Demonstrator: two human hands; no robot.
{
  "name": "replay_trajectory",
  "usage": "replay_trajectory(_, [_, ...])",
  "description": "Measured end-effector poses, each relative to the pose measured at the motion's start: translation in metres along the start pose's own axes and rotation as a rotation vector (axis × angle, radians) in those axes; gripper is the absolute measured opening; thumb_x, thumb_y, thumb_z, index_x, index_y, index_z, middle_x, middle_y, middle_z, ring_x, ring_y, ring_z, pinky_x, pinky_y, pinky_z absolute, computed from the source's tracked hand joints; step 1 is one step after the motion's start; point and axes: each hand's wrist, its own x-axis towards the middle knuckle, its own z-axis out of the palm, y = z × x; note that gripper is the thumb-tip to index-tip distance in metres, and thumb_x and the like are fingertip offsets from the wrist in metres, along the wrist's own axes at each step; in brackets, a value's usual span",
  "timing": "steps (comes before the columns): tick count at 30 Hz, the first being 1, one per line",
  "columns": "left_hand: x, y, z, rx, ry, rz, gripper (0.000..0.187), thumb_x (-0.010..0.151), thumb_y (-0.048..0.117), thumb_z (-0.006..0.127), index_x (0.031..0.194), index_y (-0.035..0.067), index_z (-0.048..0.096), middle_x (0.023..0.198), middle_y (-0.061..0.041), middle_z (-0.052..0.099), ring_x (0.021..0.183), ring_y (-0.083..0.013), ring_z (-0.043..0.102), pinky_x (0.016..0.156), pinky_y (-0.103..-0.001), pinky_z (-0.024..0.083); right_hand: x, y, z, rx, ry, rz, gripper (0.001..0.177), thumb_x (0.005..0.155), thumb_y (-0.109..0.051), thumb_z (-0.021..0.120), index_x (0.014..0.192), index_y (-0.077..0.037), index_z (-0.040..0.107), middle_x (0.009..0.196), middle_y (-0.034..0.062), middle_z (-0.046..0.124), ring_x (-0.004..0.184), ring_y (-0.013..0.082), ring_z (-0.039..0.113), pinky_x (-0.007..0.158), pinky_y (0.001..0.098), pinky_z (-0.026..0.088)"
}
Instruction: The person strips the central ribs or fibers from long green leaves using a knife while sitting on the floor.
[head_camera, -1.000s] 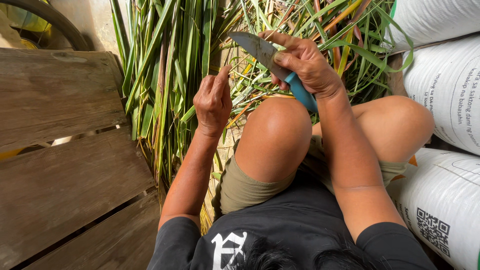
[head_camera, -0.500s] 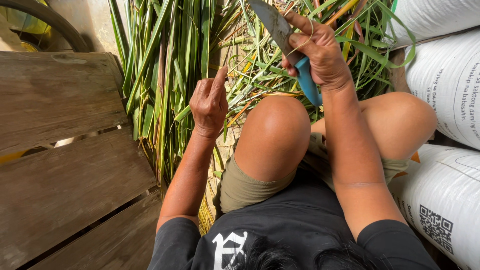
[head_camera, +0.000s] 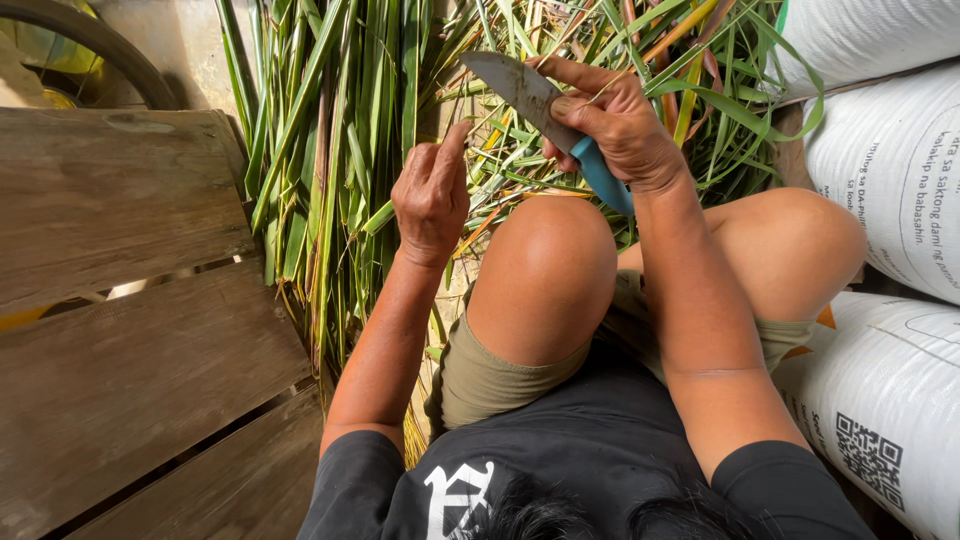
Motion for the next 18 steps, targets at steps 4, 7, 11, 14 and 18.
replay_trajectory(4, [-0.012, -0.005, -0.005, -0.006, -0.017, -0.005, 0.031, 0.109, 0.0, 0.06, 0.139, 0.009, 0.061, 0.085, -0.006, 0.059, 0.071, -0.0208, 0.056, 0.063, -0.035, 0.051, 0.002, 0.005, -0.002, 0.039, 0.028, 0.031, 0.04, 0.103, -0.009, 0.061, 0.144, -0.009, 0.061, 0.081, 0.0163, 0.07, 0.061, 0.0157, 0.068, 0.048, 0.0231, 0.057])
replay_trajectory(7, [-0.026, -0.015, -0.009, -0.013, -0.02, -0.022, 0.03, 0.109, 0.001, 0.061, 0.138, 0.008, 0.062, 0.084, -0.006, 0.06, 0.07, -0.0188, 0.055, 0.06, -0.033, 0.05, 0.007, 0.013, -0.021, 0.098, 0.016, -0.022, 0.04, 0.105, -0.012, 0.063, 0.144, -0.012, 0.061, 0.081, 0.0202, 0.07, 0.06, 0.0198, 0.068, 0.049, 0.028, 0.057])
replay_trajectory(11, [-0.033, -0.012, -0.021, 0.036, -0.012, 0.006, 0.029, 0.108, 0.0, 0.061, 0.135, 0.009, 0.064, 0.084, -0.005, 0.059, 0.071, -0.0206, 0.056, 0.061, -0.033, 0.048, 0.009, 0.015, -0.03, 0.099, -0.01, -0.057, 0.043, 0.105, -0.015, 0.063, 0.147, -0.014, 0.06, 0.083, 0.0216, 0.07, 0.055, 0.021, 0.063, 0.051, 0.0298, 0.056])
replay_trajectory(14, [-0.035, -0.014, -0.027, 0.07, 0.012, -0.003, 0.03, 0.108, -0.002, 0.061, 0.134, 0.011, 0.065, 0.087, -0.005, 0.059, 0.072, -0.0215, 0.056, 0.063, -0.034, 0.05, 0.009, 0.021, -0.023, 0.141, 0.007, -0.05, 0.04, 0.103, -0.013, 0.066, 0.143, -0.011, 0.062, 0.082, 0.0164, 0.069, 0.068, 0.0206, 0.071, 0.05, 0.0284, 0.057])
replay_trajectory(18, [-0.054, -0.03, -0.029, 0.03, -0.009, 0.01, 0.035, 0.106, -0.004, 0.059, 0.138, 0.01, 0.062, 0.087, -0.004, 0.063, 0.073, -0.019, 0.057, 0.061, -0.032, 0.049, 0.007, 0.01, -0.027, 0.203, -0.007, -0.101, 0.044, 0.107, -0.014, 0.066, 0.15, -0.018, 0.061, 0.087, 0.0154, 0.073, 0.064, 0.0186, 0.067, 0.054, 0.0311, 0.056])
